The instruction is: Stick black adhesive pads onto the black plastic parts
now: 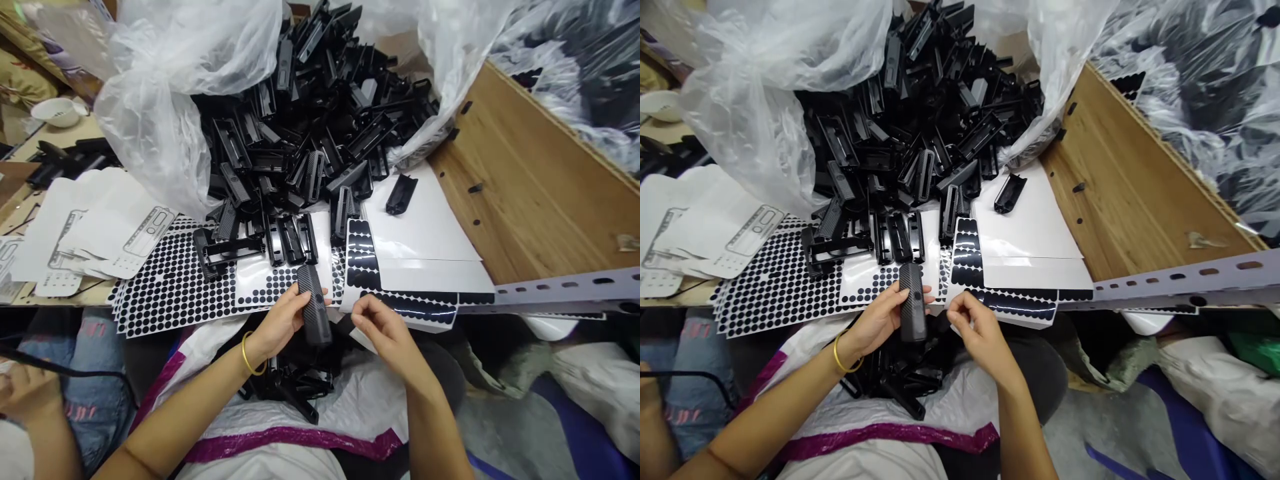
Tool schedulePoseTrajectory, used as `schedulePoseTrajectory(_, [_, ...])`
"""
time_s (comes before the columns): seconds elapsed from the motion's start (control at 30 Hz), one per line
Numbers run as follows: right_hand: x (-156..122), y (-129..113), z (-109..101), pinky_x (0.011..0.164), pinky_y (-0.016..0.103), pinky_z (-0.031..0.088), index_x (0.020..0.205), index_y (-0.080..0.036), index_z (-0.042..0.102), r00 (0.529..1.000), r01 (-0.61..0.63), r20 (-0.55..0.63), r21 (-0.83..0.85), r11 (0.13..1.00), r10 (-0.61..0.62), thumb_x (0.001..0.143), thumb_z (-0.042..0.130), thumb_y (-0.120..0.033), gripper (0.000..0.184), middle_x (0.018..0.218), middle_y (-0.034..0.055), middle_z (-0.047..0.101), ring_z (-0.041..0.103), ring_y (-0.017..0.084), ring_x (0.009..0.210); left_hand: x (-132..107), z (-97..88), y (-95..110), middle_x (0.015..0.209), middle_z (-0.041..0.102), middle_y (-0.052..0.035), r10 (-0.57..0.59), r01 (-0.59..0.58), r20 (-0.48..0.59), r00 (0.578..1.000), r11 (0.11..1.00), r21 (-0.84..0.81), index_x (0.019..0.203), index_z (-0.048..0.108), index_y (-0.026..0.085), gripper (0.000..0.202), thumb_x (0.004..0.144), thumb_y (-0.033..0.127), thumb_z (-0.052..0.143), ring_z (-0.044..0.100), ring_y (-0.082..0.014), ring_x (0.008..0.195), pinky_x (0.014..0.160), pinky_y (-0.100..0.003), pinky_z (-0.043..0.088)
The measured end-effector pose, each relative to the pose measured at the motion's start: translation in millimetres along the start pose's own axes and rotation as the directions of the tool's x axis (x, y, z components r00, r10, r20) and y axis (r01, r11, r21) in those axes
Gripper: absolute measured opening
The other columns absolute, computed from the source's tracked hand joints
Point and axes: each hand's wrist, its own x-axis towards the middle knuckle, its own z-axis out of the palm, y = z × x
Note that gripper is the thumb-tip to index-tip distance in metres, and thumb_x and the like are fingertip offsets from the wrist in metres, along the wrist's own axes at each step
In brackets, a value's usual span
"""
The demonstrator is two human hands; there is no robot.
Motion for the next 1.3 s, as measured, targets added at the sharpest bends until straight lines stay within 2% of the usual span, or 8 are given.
schedulePoseTrajectory(0.07, [-2,3,0,0.055,0.025,0.036,0.072,-0.021,0.046,0.999,0.023,0.030,-0.056,0.998,-0.021,0.084,0.046,-0.031,0.016,0.065,-0.0023,0.046,0.043,0.013,0.058,4,6.6,-2,0.101,0.068,-0.0085,-0.007,0.005,-0.047,0.999,0.999,-0.053,0.096,0.058,0.016,0.018,0.082,0.027,0.056,0.065,-0.0220,0.095,0.088,-0.039,0.049])
schedulePoseTrajectory(0.2, [5,18,5,0.060,0.027,0.037,0.072,-0.021,0.046,0.978,0.119,-0.120,-0.358,0.926,-0.172,0.086,0.042,-0.021,0.014,0.067,0.0005,0.051,0.047,0.016,0.063,9,8.2,-3,0.095,0.070,-0.0122,-0.004,0.002,-0.035,0.999,0.997,-0.071,0.090,0.059,0.012,0.018,0.083,0.027,0.052,0.066,-0.0250,0.094,0.088,-0.043,0.049])
schedulePoseTrajectory(0.4, [18,30,11,0.067,0.033,0.034,0.080,-0.019,0.055,0.927,0.173,-0.061,-0.804,0.568,-0.369,0.089,0.043,-0.018,0.015,0.076,0.0055,0.058,0.047,0.021,0.073,15,6.1,-9,0.092,0.071,-0.0140,-0.046,0.045,-0.013,0.999,0.998,-0.045,0.088,0.061,0.009,0.019,0.082,0.025,0.053,0.067,-0.0257,0.092,0.091,-0.043,0.048])
schedulePoseTrajectory(0.53, [16,31,19,0.071,0.034,0.035,0.089,-0.019,0.061,0.904,0.134,-0.080,-0.880,0.457,-0.419,0.089,0.045,-0.018,0.016,0.092,0.0095,0.058,0.047,0.022,0.081,16,4.9,-12,0.091,0.072,-0.0120,-0.044,0.043,-0.029,0.999,0.998,-0.040,0.089,0.061,0.011,0.019,0.081,0.028,0.056,0.067,-0.0244,0.091,0.094,-0.044,0.046])
schedulePoseTrajectory(0.73, [17,35,26,0.071,0.036,0.038,0.110,-0.020,0.058,0.912,0.083,-0.137,-0.861,0.502,-0.387,0.087,0.042,-0.011,0.029,0.094,0.0109,0.054,0.047,0.024,0.081,12,1.2,-11,0.091,0.072,-0.0105,-0.047,0.047,-0.035,0.998,0.999,-0.010,0.089,0.061,0.012,0.022,0.080,0.032,0.058,0.067,-0.0230,0.088,0.093,-0.043,0.047])
schedulePoseTrajectory(1.03, [19,34,20,0.071,0.036,0.042,0.093,-0.018,0.056,0.931,0.144,-0.099,-0.787,0.600,-0.353,0.085,0.050,-0.017,0.011,0.087,0.0085,0.052,0.050,0.023,0.080,8,-1.8,-12,0.095,0.071,-0.0115,-0.038,0.038,-0.039,0.998,0.999,-0.005,0.089,0.062,0.011,0.024,0.080,0.033,0.058,0.067,-0.0233,0.089,0.090,-0.041,0.049])
schedulePoseTrajectory(1.17, [20,33,23,0.070,0.036,0.044,0.101,-0.016,0.054,0.937,0.093,-0.132,-0.799,0.594,-0.325,0.083,0.052,-0.015,0.018,0.087,0.0091,0.052,0.052,0.024,0.080,7,-1.1,-11,0.100,0.070,-0.0125,-0.051,0.050,-0.041,0.998,0.999,-0.020,0.090,0.062,0.011,0.024,0.079,0.033,0.059,0.067,-0.0240,0.089,0.085,-0.040,0.051])
schedulePoseTrajectory(1.3, [20,30,24,0.067,0.034,0.044,0.091,-0.019,0.054,0.943,0.097,-0.120,-0.792,0.603,-0.310,0.083,0.050,-0.014,0.009,0.083,0.0072,0.052,0.052,0.023,0.077,6,-1.7,-11,0.102,0.069,-0.0134,-0.054,0.054,-0.041,0.998,0.999,0.000,0.090,0.062,0.011,0.025,0.079,0.034,0.059,0.067,-0.0242,0.089,0.084,-0.039,0.052])
